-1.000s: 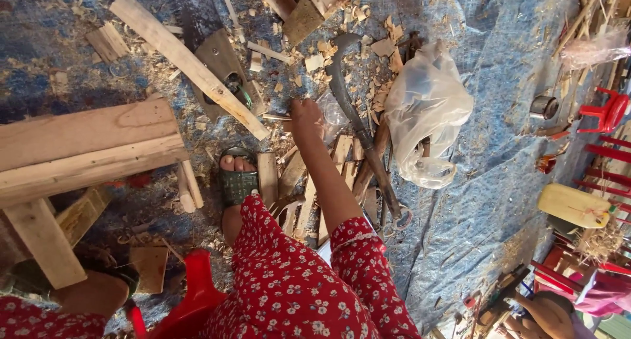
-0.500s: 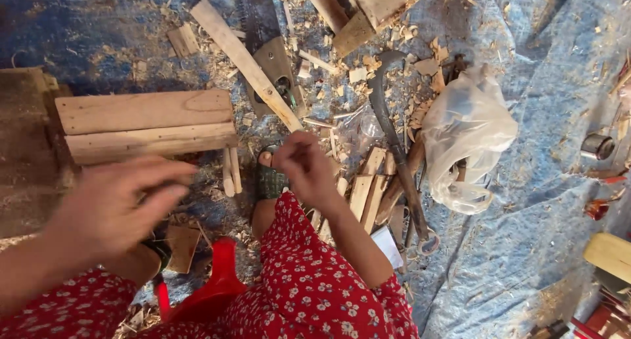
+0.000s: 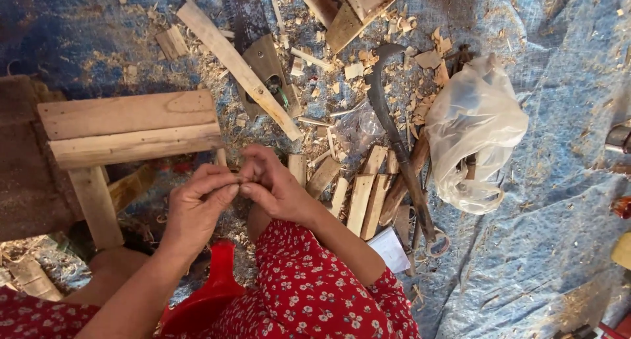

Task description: Assembling a wooden structure by aligning planks and hammering nails on a workshop floor.

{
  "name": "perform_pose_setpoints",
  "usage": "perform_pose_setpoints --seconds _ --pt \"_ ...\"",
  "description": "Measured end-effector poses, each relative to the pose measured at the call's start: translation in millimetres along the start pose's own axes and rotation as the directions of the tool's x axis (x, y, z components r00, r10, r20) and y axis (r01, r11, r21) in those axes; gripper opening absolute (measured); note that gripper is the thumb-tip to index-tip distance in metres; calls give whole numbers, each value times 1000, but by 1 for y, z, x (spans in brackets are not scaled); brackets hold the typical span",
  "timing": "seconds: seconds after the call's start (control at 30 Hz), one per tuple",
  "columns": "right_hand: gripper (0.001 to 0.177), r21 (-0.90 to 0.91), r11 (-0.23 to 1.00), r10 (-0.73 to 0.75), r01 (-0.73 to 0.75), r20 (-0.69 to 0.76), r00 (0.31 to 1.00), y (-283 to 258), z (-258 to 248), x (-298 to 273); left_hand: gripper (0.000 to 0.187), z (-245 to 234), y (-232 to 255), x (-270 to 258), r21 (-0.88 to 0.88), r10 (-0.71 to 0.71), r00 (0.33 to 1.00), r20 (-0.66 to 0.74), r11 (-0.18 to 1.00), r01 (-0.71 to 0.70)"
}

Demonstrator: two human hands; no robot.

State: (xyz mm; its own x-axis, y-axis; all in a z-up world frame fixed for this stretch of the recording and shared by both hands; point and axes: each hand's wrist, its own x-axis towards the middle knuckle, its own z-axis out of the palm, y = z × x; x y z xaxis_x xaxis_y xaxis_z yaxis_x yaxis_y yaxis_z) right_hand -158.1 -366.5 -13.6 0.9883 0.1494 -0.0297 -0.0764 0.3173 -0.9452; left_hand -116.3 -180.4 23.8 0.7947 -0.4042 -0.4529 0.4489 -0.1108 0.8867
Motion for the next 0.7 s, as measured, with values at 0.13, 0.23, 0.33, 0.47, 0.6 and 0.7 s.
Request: perform_pose_setpoints --seconds 0.13,0.23,0.33,0.47,0.6,0.7 --pt "61 69 997 28 -32 49 998 -1 8 1 19 -19 -14 13 -59 22 996 84 998 -17" --pt "58 120 991 52 -56 40 998 3 16 6 18 -34 10 22 -15 14 972 233 1000 -11" --pt "63 32 997 63 -63 8 998 2 8 10 14 -44 39 32 99 59 965 257 991 -87" --pt "44 -173 980 37 -93 -300 953 10 -21 1 8 -56 37 64 418 325 937 130 839 -349" --pt "38 -241 948 86 -206 -429 899 36 -20 -21 7 -58 -4 85 603 413 904 112 695 -393" --pt "32 -436 869 64 -233 -369 927 33 -10 -7 4 -57 -1 86 761 492 835 246 436 -481"
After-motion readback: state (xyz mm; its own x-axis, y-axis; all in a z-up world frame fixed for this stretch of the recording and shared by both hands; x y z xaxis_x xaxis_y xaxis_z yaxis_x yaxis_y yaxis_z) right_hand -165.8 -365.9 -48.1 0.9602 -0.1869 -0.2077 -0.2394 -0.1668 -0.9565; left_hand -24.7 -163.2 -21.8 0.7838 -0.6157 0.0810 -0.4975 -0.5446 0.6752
